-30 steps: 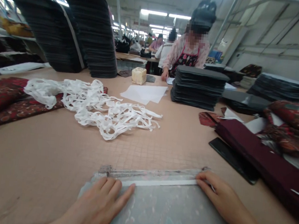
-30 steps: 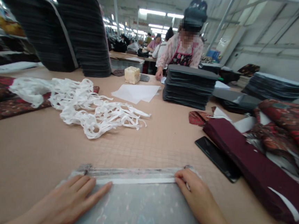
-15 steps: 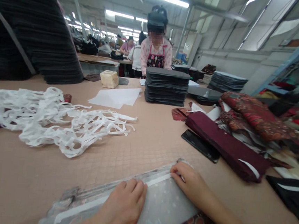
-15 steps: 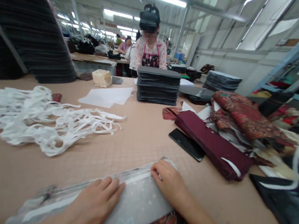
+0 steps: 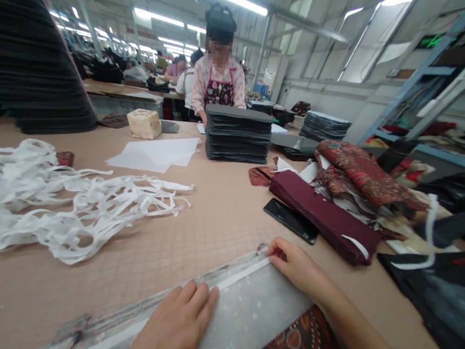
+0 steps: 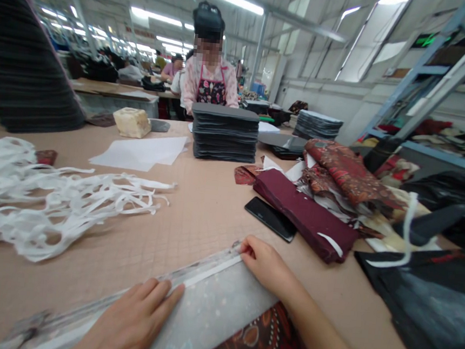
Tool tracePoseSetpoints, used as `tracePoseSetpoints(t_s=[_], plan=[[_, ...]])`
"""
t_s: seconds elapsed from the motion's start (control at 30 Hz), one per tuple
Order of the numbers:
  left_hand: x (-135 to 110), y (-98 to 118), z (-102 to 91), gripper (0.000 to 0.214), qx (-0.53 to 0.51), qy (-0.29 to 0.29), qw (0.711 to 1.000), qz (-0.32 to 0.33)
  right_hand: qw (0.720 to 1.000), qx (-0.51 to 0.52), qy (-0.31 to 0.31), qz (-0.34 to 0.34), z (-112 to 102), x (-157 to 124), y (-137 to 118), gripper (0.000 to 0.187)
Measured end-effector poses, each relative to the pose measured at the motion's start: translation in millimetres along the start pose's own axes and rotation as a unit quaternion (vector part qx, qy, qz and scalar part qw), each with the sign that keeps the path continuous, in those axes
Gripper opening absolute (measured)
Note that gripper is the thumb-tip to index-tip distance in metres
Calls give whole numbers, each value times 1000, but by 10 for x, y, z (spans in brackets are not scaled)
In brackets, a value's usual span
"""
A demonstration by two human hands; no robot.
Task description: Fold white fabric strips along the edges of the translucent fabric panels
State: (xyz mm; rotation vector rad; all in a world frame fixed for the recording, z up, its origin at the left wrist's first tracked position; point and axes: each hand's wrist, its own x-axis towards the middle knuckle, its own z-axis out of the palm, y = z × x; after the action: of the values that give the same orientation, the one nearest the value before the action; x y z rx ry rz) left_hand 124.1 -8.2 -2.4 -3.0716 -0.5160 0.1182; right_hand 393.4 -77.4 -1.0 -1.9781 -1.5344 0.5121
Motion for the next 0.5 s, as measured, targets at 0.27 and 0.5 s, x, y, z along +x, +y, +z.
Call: tracePoseSetpoints(t_s=[0.27, 0.5], plan=[[5, -36, 90, 51, 6, -8, 1000, 10, 1000, -20, 1, 12, 33, 30, -4, 17], [-18, -52, 144, 52, -5, 24, 1000, 6, 983, -178, 34, -31, 44, -29, -54, 16]])
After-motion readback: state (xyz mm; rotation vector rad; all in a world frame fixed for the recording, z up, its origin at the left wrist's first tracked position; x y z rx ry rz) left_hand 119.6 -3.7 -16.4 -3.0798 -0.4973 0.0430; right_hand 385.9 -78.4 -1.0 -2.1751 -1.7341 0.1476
